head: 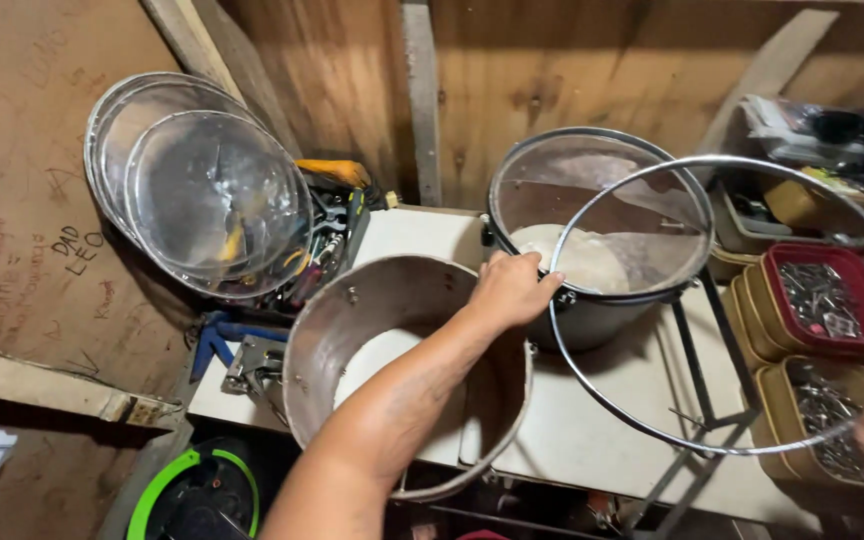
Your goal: Repairing and assembling drum components by attaching heads and tightening hardware with a tool
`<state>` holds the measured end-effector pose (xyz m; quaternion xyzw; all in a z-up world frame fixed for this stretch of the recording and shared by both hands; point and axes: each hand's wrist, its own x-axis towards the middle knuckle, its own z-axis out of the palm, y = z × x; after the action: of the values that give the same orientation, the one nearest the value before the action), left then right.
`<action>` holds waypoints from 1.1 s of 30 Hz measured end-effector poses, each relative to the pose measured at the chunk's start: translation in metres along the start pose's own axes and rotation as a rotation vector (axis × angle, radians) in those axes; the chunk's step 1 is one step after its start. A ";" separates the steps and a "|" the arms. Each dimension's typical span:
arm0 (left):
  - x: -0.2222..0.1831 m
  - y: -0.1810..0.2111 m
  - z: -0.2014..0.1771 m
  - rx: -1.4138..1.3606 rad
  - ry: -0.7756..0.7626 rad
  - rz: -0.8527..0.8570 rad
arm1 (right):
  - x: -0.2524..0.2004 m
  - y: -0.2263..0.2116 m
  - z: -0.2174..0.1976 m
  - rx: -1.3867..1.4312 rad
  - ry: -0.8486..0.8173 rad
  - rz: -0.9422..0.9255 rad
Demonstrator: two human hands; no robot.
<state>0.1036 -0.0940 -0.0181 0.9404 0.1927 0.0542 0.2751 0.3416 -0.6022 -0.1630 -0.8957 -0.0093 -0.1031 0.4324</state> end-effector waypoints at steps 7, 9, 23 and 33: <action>-0.017 0.021 -0.016 -0.187 0.052 -0.199 | -0.060 -0.111 -0.003 0.055 -0.054 0.001; -0.042 0.013 -0.035 -0.227 0.194 -0.215 | -0.064 -0.135 0.006 0.056 -0.073 0.028; -0.293 -0.117 -0.103 -0.115 0.592 -0.906 | -0.229 -0.298 0.131 -0.134 -0.720 -0.299; -0.294 -0.154 -0.070 -0.133 0.644 -0.964 | -0.239 -0.283 0.157 -0.222 -0.766 -0.392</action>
<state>-0.2324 -0.0546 -0.0406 0.6634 0.6689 0.2180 0.2547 0.1058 -0.2860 -0.0848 -0.8916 -0.3275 0.1559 0.2709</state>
